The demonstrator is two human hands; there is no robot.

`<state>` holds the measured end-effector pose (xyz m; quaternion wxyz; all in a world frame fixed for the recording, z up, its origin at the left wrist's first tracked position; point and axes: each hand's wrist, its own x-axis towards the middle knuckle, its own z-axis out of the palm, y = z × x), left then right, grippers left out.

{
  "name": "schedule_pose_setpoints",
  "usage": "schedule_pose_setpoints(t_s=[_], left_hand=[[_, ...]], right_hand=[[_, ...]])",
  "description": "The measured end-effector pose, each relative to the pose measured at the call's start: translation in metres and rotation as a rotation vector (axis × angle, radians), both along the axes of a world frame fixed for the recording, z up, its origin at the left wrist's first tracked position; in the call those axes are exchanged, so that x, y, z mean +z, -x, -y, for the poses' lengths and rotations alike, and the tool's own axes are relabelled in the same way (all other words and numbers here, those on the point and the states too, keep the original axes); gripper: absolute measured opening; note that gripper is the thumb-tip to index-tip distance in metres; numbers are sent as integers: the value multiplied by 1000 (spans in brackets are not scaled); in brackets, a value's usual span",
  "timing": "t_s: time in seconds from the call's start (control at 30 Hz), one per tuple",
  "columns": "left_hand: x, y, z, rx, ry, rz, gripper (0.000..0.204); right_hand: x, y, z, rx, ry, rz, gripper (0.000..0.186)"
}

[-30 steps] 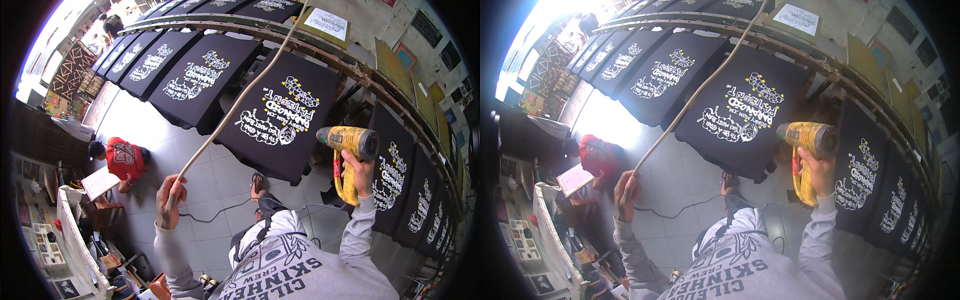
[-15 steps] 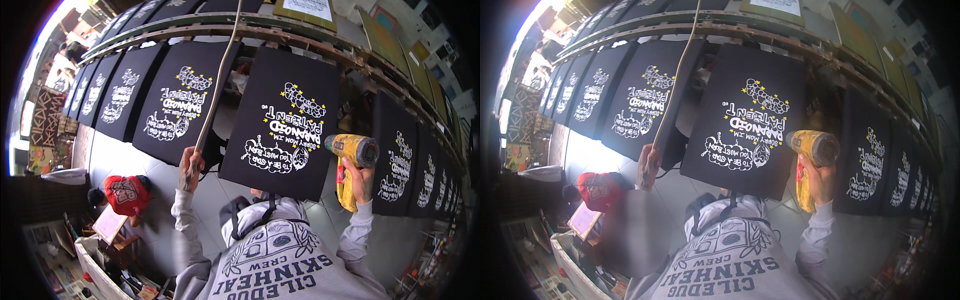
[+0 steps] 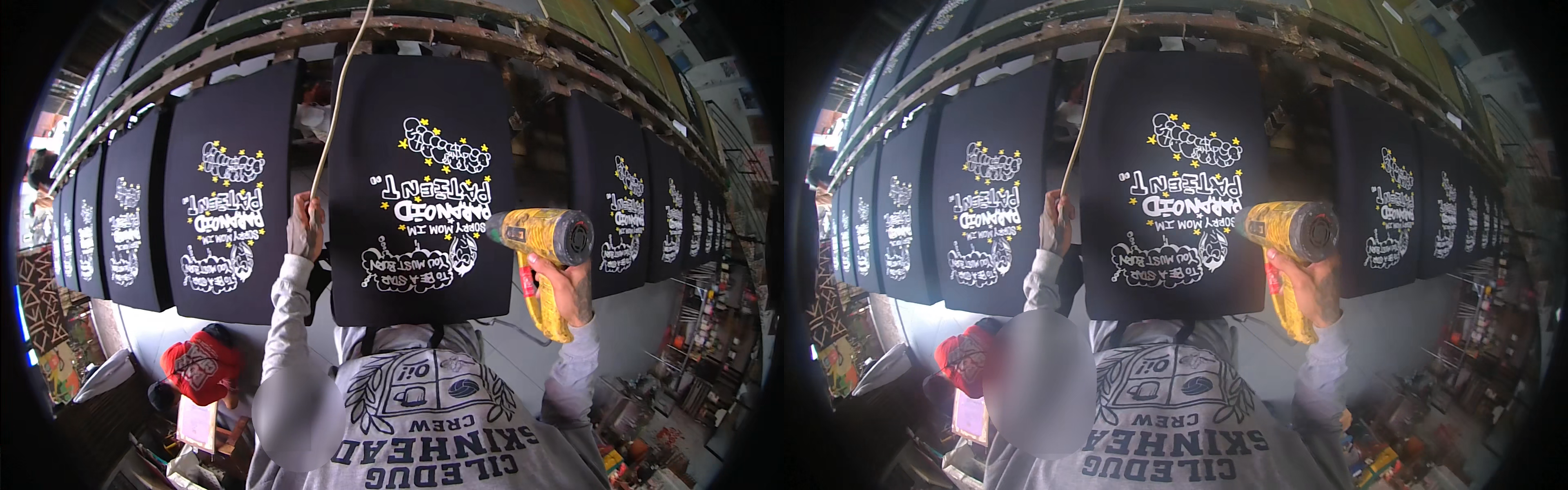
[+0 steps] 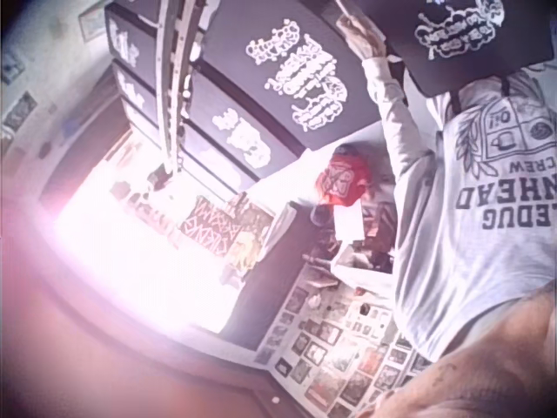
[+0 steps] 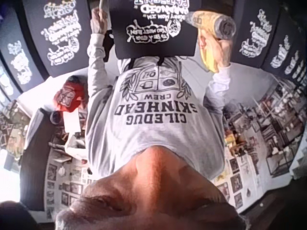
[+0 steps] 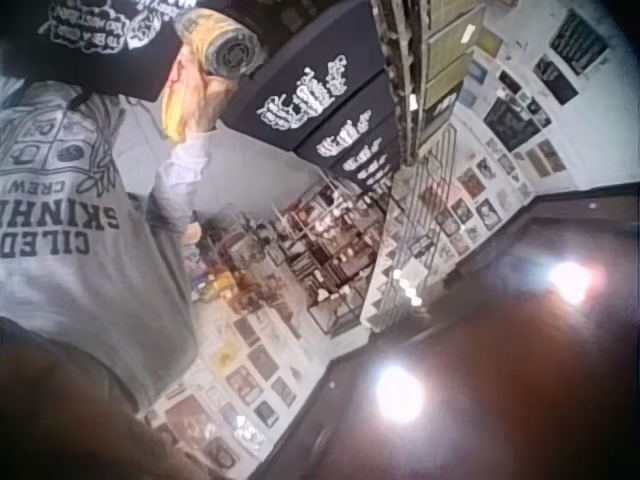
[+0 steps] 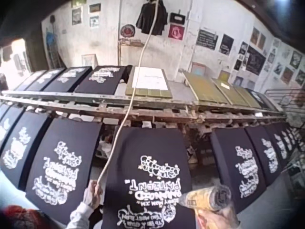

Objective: The person uses a heat gun to dry ink on several black garments lined up on a production rack, moving the gun across the designs and occasionally touching the fabric by hand.

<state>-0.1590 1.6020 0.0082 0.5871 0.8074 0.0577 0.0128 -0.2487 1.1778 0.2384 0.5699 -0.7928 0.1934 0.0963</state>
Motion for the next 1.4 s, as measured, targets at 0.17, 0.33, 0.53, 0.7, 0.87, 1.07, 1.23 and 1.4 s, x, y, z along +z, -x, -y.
schedule_pose_setpoints(t_s=[0.17,0.33,0.53,0.7,0.87,1.07,1.23,1.4], left_hand=[[-3,-22,13,74,-253,-30,33],[-9,-32,13,44,-278,-42,39],[-12,-41,5,37,-323,-15,35],[11,-53,21,82,-568,354,29],[15,-94,30,-25,-617,242,25],[5,-103,37,11,-610,244,41],[43,-93,44,69,-689,428,46],[230,-20,116,-365,647,-46,38]], right_hand=[[-8,-1,-3,-32,63,-38,34],[-8,3,-10,-90,50,-8,34],[-8,4,-12,-162,35,29,34],[1,2,-7,-134,33,-94,31],[-3,2,-3,-87,83,2,31],[-7,2,-8,-131,54,38,32],[-9,5,-1,-158,2,-42,36],[1,10,-6,-279,1,-41,37]])
